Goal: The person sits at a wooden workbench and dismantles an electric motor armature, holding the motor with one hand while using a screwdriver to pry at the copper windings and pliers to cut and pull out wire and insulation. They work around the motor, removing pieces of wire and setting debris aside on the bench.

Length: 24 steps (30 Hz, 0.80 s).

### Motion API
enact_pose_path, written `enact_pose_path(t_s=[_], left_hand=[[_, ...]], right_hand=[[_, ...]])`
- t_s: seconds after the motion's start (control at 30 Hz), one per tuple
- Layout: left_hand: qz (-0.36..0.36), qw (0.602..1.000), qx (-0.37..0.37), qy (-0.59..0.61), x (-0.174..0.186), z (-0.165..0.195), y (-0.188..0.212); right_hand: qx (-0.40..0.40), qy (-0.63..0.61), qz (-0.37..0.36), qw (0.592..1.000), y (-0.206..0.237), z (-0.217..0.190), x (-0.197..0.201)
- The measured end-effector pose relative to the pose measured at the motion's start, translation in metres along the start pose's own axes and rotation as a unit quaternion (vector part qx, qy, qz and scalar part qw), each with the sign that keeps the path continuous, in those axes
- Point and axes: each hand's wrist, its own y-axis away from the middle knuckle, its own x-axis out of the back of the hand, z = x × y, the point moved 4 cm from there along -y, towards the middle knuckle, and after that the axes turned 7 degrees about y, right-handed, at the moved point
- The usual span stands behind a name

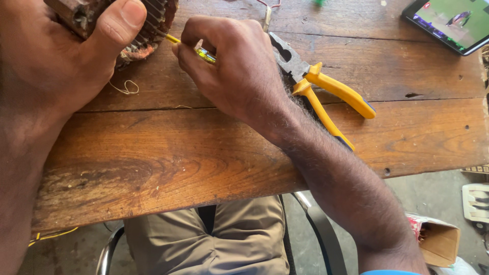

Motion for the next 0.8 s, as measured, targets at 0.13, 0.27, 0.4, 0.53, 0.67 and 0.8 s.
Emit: enact_pose_path(t_s=[0.13,0.27,0.4,0.53,0.67,0.8], left_hand=[[-0.004,1.0,0.0,0.007,0.001,0.0,-0.004],[-0.009,0.999,-0.026,0.035,0.001,-0.001,-0.005],[-0.002,1.0,-0.017,0.018,0.001,-0.003,-0.003],[0.003,1.0,0.002,0.015,0.001,-0.006,-0.002],[0.003,1.0,-0.005,0.022,0.001,-0.009,0.0],[0.019,0.999,0.023,-0.023,0.002,-0.013,0.003]], right_hand=[[0.003,-0.004,-0.005,1.0,-0.001,0.0,0.0],[0.003,0.001,-0.002,1.0,-0.001,0.0,0.0],[0.002,0.003,-0.004,1.0,-0.002,0.0,0.0],[0.001,0.002,-0.004,1.0,-0.002,0.0,0.0],[-0.005,0.006,-0.005,1.0,-0.002,0.0,0.0],[-0.004,0.0,-0.005,1.0,-0.002,0.001,0.0]])
